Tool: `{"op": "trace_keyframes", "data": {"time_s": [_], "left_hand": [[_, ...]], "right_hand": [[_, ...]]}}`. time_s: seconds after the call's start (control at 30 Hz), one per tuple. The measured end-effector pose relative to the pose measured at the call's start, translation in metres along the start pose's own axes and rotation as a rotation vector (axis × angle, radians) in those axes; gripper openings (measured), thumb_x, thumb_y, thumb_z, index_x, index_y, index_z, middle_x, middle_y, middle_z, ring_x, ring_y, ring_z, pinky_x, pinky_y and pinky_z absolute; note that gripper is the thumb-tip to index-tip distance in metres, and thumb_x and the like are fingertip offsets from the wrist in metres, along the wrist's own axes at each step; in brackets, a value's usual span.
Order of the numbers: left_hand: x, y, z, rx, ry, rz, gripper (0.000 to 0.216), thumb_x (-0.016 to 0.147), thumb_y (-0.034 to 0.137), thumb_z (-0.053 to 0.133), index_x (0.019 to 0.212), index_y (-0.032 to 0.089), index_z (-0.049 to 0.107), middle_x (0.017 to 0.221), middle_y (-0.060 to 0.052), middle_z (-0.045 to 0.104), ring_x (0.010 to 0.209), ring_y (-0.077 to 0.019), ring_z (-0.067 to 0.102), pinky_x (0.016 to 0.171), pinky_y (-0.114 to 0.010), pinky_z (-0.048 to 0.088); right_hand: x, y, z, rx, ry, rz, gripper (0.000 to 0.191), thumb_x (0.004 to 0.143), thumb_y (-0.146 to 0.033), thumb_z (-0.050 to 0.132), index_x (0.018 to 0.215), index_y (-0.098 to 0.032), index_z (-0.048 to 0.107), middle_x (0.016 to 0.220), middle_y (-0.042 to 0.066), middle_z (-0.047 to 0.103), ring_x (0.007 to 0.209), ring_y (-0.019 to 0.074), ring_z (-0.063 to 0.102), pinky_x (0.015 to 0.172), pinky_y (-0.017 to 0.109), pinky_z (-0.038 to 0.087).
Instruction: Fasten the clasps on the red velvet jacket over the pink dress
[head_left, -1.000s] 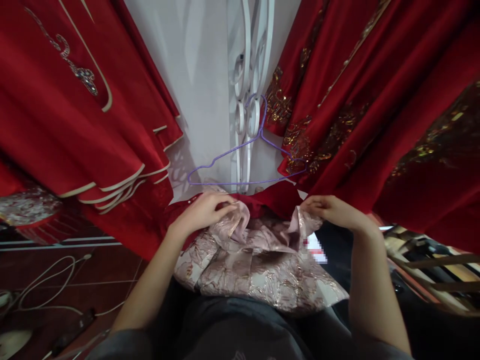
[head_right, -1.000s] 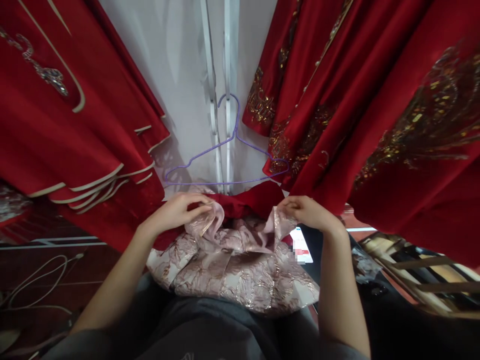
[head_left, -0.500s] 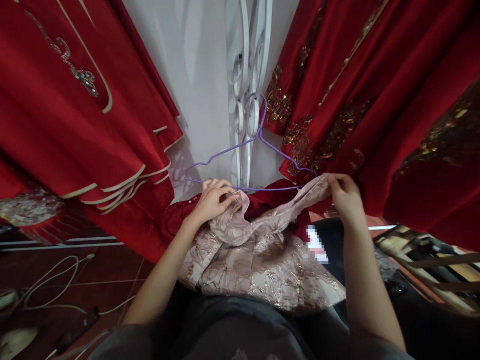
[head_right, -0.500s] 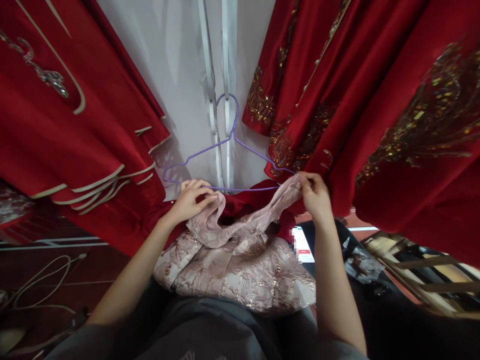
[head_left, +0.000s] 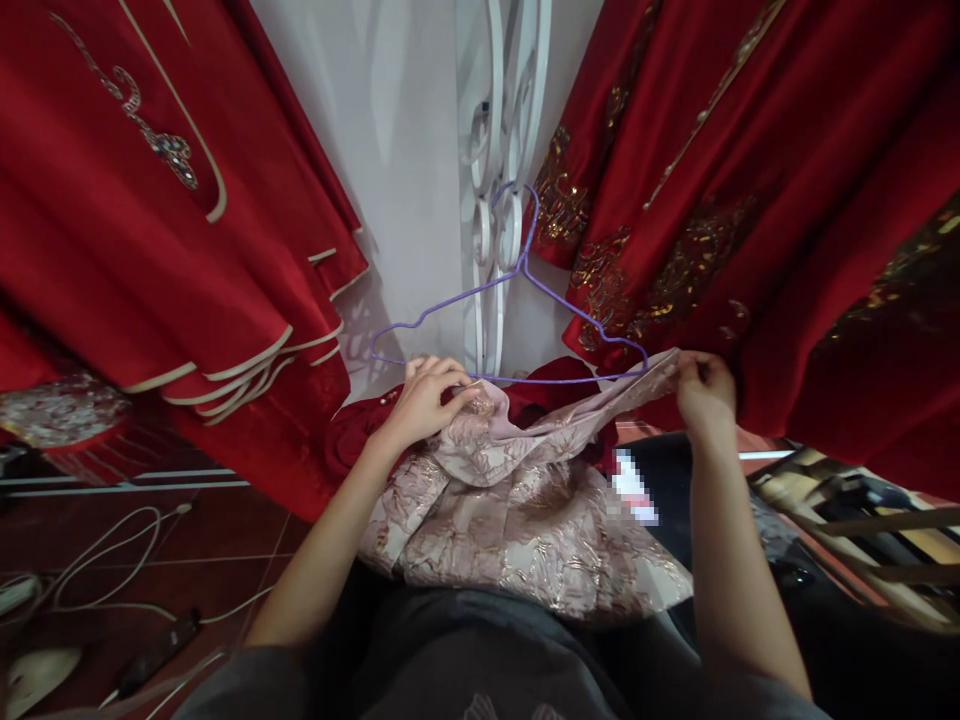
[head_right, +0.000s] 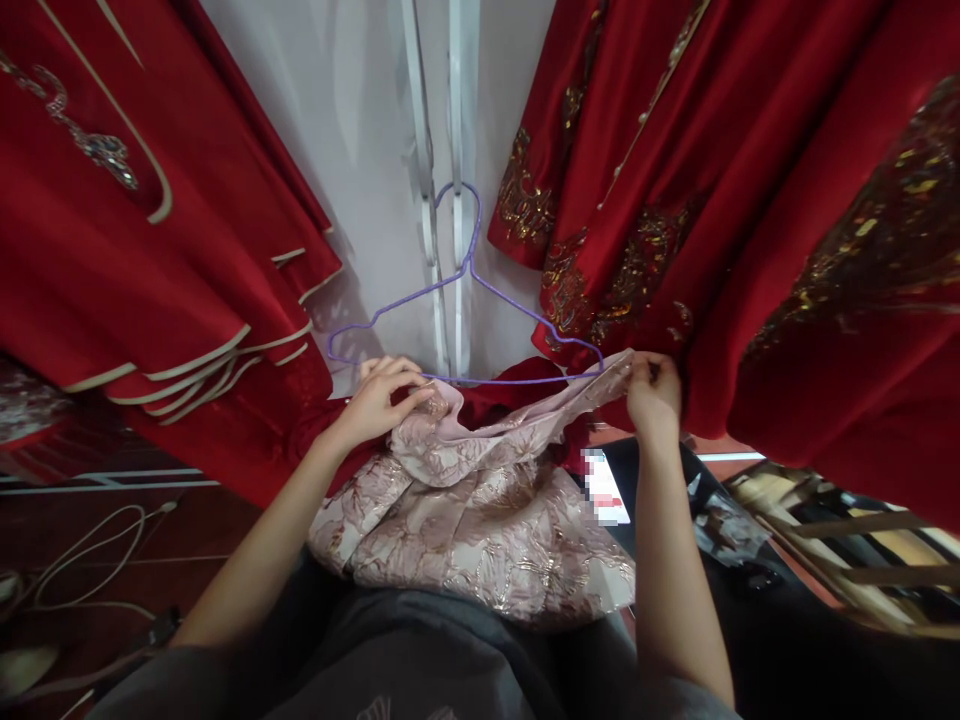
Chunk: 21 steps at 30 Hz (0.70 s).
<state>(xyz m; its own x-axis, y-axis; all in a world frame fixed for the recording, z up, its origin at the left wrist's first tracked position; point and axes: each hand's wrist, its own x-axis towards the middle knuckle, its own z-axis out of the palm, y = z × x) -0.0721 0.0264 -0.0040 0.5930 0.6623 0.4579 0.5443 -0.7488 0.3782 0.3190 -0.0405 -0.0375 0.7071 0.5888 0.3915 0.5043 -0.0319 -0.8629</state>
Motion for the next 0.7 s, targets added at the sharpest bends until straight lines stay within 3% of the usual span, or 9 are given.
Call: {"op": "trace_keyframes", "data": {"time_s": [0.13,0.27,0.47,0.57,0.7], "left_hand": [[-0.001,0.003,-0.002,-0.078,-0.016,0.042,0.024,0.091,0.044,0.054,0.088,0.023,0.066,0.101,-0.001,0.067,0.097,-0.0199,0.056,0.096,-0.040,0.028],[-0.001,0.009,-0.008,-0.225,-0.075,0.055,0.027,0.097,0.042,0.043,0.093,0.022,0.062,0.100,-0.002,0.068,0.096,-0.0187,0.057,0.097,-0.037,0.032],[0.000,0.013,-0.007,-0.256,-0.085,-0.009,0.031,0.098,0.044,0.036,0.091,0.023,0.058,0.091,-0.001,0.066,0.091,-0.0177,0.056,0.099,-0.036,0.035],[-0.001,0.009,-0.007,-0.350,0.082,-0.040,0.026,0.096,0.042,0.043,0.089,0.022,0.058,0.104,-0.003,0.067,0.101,-0.0189,0.059,0.102,-0.037,0.036],[-0.007,-0.014,-0.015,-0.385,0.564,-0.285,0.026,0.089,0.046,0.054,0.089,0.020,0.058,0.093,-0.004,0.065,0.089,-0.0176,0.061,0.083,-0.029,0.047]], "right_hand": [[-0.023,-0.041,0.002,0.021,0.016,-0.173,0.032,0.085,-0.050,0.051,0.095,-0.021,0.060,0.087,0.008,0.066,0.079,0.0241,0.063,0.075,0.038,0.051],[-0.042,-0.077,0.004,-0.081,0.108,-0.381,0.036,0.091,-0.049,0.046,0.098,-0.020,0.065,0.099,0.010,0.068,0.096,0.0270,0.062,0.088,0.041,0.048],[-0.037,-0.092,0.015,-0.174,-0.121,-0.464,0.030,0.093,-0.048,0.044,0.099,-0.024,0.062,0.096,0.007,0.067,0.093,0.0259,0.061,0.090,0.041,0.045],[-0.036,-0.089,0.021,-0.172,-0.182,-0.481,0.028,0.093,-0.046,0.043,0.101,-0.024,0.058,0.098,0.006,0.066,0.093,0.0250,0.060,0.090,0.042,0.043],[-0.039,-0.088,0.025,-0.176,-0.203,-0.483,0.029,0.092,-0.050,0.045,0.095,-0.024,0.058,0.091,0.005,0.066,0.089,0.0250,0.060,0.091,0.045,0.042]]}}
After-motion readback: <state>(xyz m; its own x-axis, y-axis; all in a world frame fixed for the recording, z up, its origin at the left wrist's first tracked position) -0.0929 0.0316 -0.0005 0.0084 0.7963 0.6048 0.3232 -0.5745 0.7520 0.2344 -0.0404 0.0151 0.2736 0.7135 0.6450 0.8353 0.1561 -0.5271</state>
